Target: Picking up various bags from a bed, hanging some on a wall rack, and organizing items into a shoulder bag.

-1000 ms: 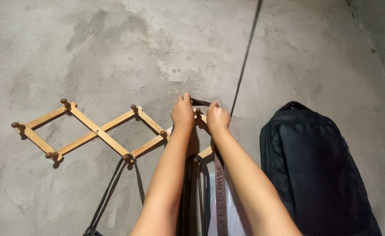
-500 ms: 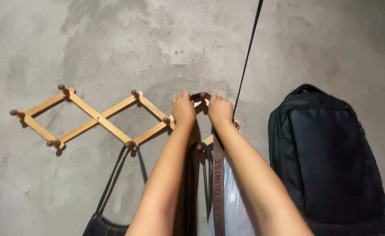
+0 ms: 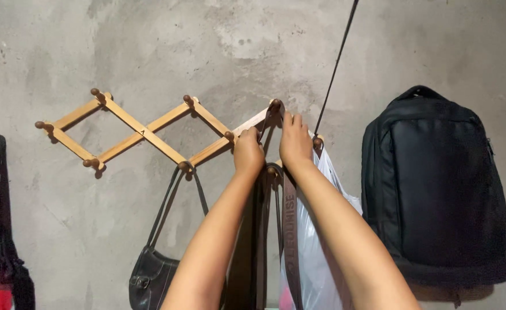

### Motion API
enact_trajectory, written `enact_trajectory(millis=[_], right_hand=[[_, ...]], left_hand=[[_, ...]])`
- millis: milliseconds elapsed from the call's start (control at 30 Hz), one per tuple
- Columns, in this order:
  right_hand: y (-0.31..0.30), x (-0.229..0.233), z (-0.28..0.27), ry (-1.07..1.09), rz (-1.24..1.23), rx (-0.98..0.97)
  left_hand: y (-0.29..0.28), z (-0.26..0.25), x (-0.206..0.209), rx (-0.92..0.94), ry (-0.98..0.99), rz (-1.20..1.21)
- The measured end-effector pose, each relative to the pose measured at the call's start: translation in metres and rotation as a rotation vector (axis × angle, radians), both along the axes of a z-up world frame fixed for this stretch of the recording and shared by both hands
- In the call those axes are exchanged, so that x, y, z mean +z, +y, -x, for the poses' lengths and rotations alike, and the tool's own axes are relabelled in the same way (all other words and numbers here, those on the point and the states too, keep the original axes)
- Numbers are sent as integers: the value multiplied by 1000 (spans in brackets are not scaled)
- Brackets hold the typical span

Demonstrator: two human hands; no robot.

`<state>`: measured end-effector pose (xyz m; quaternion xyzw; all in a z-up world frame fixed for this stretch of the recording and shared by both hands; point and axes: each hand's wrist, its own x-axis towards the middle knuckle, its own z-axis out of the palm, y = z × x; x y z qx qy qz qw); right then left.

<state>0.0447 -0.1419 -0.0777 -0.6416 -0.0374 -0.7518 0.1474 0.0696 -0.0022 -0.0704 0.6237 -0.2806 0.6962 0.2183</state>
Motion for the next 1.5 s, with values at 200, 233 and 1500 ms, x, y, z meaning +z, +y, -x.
enact_trajectory(millis=[200,233,1500], right_hand=[[2,2,-17,-61,81,-321],[2,6,-27,-69,83,-322],[74,-155,54,404,-142,513]], left_hand=[[6,7,-11,307,-48,-186],[4,5,-7,307,-55,-182],[73,106,-271,-248,205,-126]])
